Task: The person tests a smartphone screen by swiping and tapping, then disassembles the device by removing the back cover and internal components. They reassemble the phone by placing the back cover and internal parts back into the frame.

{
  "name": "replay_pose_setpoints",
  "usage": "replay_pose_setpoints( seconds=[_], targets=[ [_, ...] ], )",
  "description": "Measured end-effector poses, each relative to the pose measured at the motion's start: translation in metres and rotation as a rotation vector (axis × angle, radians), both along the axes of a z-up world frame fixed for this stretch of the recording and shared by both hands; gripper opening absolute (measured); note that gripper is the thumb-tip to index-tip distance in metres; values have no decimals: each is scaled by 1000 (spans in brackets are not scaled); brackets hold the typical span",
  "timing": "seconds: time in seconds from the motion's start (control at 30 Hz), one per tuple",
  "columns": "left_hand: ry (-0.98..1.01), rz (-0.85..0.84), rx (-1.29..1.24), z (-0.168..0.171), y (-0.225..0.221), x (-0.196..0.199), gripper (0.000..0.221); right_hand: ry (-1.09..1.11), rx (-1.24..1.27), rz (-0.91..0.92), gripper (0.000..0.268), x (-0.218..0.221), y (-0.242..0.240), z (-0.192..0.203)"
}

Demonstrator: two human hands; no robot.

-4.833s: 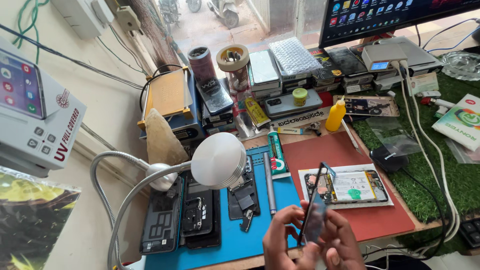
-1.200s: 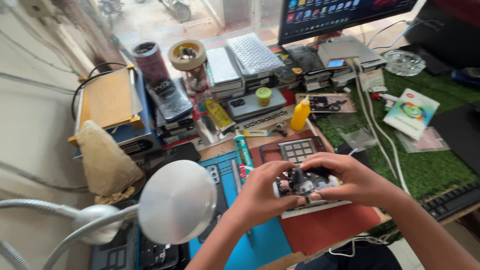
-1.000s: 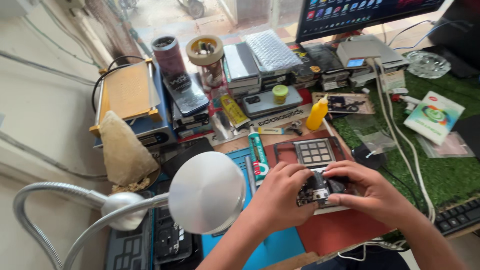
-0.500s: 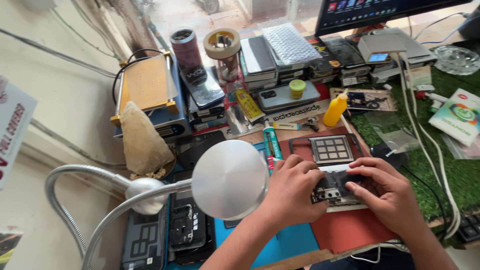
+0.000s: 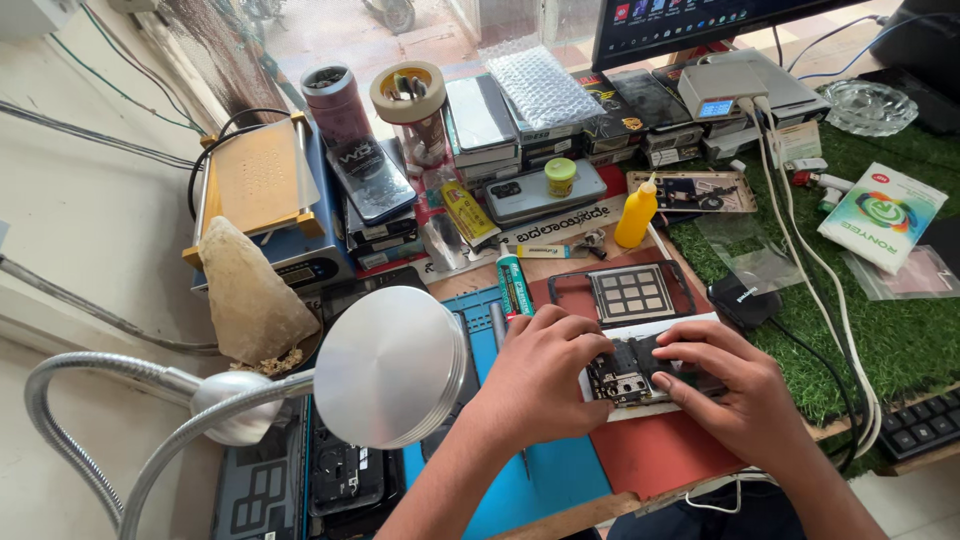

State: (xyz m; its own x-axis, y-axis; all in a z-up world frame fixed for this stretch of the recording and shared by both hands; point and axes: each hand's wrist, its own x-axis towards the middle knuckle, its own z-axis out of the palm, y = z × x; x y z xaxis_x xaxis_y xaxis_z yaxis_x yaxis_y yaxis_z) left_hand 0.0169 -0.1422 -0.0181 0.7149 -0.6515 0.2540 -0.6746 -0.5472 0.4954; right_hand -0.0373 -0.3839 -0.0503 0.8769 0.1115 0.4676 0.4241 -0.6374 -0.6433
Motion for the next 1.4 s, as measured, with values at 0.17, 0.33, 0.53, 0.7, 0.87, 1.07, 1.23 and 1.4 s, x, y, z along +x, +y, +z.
replay_pose_setpoints(
  seconds=[0.17, 0.33, 0.53, 0.7, 0.87, 1.07, 1.23, 1.4],
  targets=[
    [17, 8, 14, 0, 0, 1, 64, 31, 42, 26, 27, 1, -5, -4],
    [67, -7, 22, 4, 5, 5, 67, -31, 82, 81, 25, 2, -10, -7],
    [20, -10, 30, 3, 4, 6, 60, 27, 65, 48, 23, 0, -10, -7],
    [6, -9, 37, 0, -4, 2, 47, 45, 93, 62, 23, 0, -9, -7],
    [18, -2, 11, -1, -4, 2, 37, -57, 81, 55, 23, -2, -9, -6],
    [-74, 0, 11, -4, -7, 1, 33, -102, -40, 22, 24, -1, -9, -3],
    [-66, 11, 61, -3, -7, -2, 33, -133, -141, 44, 25, -2, -1, 2],
    [6, -1, -8, 2, -3, 4, 36, -180, -319, 94, 31, -2, 9, 5]
  ],
)
